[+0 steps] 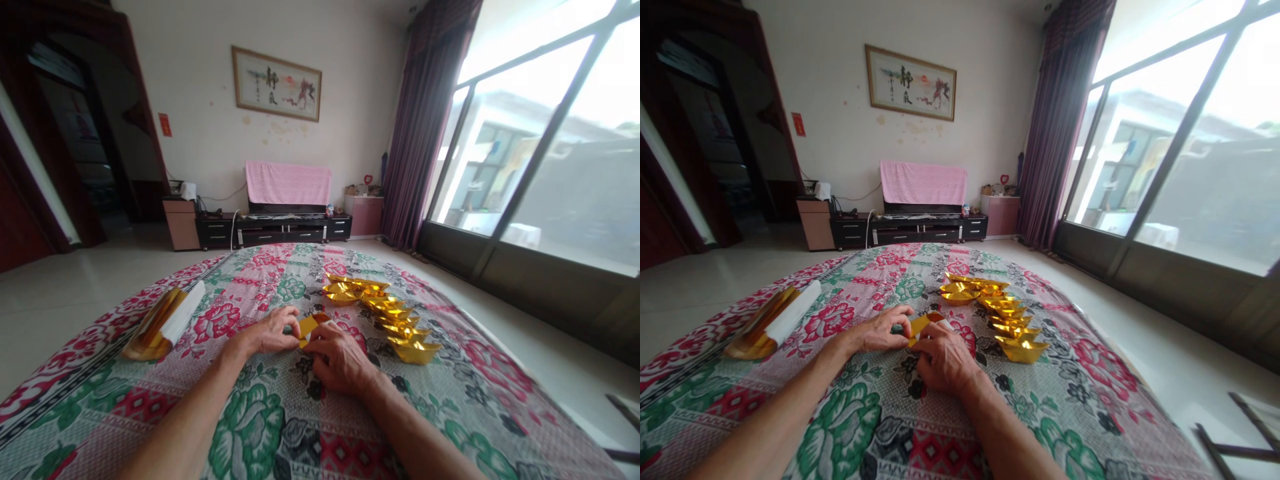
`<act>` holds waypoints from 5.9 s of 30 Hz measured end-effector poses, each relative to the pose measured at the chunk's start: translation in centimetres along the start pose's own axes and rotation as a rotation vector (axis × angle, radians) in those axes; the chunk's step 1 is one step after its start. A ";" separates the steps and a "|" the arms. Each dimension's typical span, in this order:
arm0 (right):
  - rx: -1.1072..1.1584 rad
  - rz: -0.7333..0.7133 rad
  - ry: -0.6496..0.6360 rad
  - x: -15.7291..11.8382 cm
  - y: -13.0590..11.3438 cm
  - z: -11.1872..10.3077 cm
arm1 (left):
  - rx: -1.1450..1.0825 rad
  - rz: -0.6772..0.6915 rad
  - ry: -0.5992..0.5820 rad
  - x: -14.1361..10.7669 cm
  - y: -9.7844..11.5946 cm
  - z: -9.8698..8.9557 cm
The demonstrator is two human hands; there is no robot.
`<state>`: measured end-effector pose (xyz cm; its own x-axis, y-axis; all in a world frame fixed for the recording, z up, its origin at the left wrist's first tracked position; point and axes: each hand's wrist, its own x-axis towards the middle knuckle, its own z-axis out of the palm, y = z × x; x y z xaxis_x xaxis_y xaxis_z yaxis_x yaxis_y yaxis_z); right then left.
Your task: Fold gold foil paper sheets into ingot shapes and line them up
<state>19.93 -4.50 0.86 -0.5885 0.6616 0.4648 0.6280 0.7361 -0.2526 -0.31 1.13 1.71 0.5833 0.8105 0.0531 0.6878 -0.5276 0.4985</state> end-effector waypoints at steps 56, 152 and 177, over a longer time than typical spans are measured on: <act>0.070 0.027 -0.107 0.3 1.8 -2.0 | 0.161 0.028 0.407 1.0 0.2 0.7; 0.095 0.090 0.140 0.8 3.0 0.6 | 0.274 -0.226 0.310 2.5 2.7 2.5; 0.089 0.097 0.134 0.7 2.9 0.6 | 0.164 -0.183 0.309 2.2 2.5 2.3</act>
<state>21.08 -1.83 -0.05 -0.4503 0.7093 0.5424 0.6277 0.6835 -0.3727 3.70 1.04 1.03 0.3043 0.9201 0.2468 0.8427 -0.3808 0.3806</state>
